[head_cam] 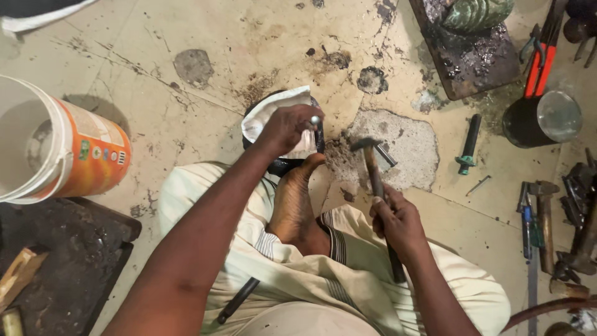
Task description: The person sits on the floor and uses a hammer and chisel to shape a cone-shaped metal object. They repeatedly position the chisel on the metal and strike it with the hammer, occasionally rotating the object to work on different areas.
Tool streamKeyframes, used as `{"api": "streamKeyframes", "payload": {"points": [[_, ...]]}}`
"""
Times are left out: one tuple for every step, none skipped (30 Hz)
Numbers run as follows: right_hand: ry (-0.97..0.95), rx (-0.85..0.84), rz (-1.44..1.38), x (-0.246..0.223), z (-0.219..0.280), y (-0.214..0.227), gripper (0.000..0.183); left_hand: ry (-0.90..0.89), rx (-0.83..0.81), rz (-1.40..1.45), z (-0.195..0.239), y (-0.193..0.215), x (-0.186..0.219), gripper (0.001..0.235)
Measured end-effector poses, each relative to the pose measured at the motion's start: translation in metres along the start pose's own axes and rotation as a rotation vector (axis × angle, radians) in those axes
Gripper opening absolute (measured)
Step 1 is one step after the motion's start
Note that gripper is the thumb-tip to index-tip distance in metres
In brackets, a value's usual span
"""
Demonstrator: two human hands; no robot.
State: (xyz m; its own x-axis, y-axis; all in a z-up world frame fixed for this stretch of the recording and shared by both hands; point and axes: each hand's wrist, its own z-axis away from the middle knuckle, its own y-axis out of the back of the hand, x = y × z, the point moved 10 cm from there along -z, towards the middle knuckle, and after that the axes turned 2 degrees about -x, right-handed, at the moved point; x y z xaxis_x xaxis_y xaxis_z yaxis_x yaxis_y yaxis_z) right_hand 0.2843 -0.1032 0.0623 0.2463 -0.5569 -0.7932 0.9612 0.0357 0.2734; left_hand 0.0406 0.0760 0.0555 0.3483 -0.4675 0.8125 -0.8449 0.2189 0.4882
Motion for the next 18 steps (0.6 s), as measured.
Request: {"api": "streamKeyframes", "payload": {"points": [[-0.015,0.023,0.112,-0.006,0.006,0.001,0.051,0.014,0.019,0.033,-0.001,0.002,-0.005,0.015],[-0.028,0.044,0.223,-0.013,0.010,0.002,0.055,0.028,0.040,0.063,-0.002,0.005,-0.009,0.012],[-0.041,0.065,0.333,-0.020,0.014,0.003,0.059,0.034,0.026,0.046,-0.003,0.006,-0.011,0.016],[-0.002,0.090,0.430,-0.030,0.017,0.003,0.060,0.043,0.012,0.028,-0.004,0.007,-0.013,0.020],[0.036,0.115,0.526,-0.038,0.020,0.003,0.061,0.051,-0.002,0.010,-0.005,0.007,-0.013,0.025],[0.079,0.136,0.620,-0.046,0.021,0.000,0.062,0.082,-0.013,0.006,-0.005,0.008,-0.016,0.024],[0.225,0.140,0.612,-0.060,0.023,-0.007,0.060,0.114,-0.024,0.001,-0.006,0.009,-0.018,0.023],[0.369,0.143,0.602,-0.072,0.026,-0.014,0.058,0.146,-0.035,-0.002,-0.006,0.009,-0.020,0.023],[0.514,0.145,0.590,-0.082,0.031,-0.020,0.056,0.145,-0.034,-0.011,-0.006,0.009,-0.017,0.025],[0.619,0.178,0.686,-0.089,0.034,-0.026,0.055,0.143,-0.032,-0.024,-0.005,0.011,-0.015,0.026],[0.724,0.210,0.781,-0.094,0.039,-0.033,0.054,0.142,-0.030,-0.037,-0.005,0.012,-0.013,0.028],[0.831,0.246,0.876,-0.098,0.045,-0.038,0.054,0.136,-0.029,-0.067,-0.005,0.012,-0.011,0.028],[0.823,0.258,0.886,-0.094,0.043,-0.037,0.053,0.131,-0.027,-0.098,-0.006,0.013,-0.009,0.028],[0.814,0.272,0.896,-0.091,0.040,-0.035,0.052,0.125,-0.027,-0.128,-0.007,0.012,-0.008,0.027],[0.805,0.286,0.907,-0.087,0.035,-0.034,0.051,0.108,-0.004,-0.148,-0.008,0.014,-0.008,0.027],[0.744,0.324,0.847,-0.080,0.030,-0.025,0.051,0.100,0.016,-0.164,-0.006,0.014,-0.009,0.027],[0.683,0.361,0.788,-0.073,0.024,-0.017,0.051,0.091,0.036,-0.181,-0.004,0.014,-0.012,0.028],[0.620,0.396,0.729,-0.067,0.019,-0.010,0.051,0.077,0.046,-0.175,0.000,0.013,-0.014,0.024]]}}
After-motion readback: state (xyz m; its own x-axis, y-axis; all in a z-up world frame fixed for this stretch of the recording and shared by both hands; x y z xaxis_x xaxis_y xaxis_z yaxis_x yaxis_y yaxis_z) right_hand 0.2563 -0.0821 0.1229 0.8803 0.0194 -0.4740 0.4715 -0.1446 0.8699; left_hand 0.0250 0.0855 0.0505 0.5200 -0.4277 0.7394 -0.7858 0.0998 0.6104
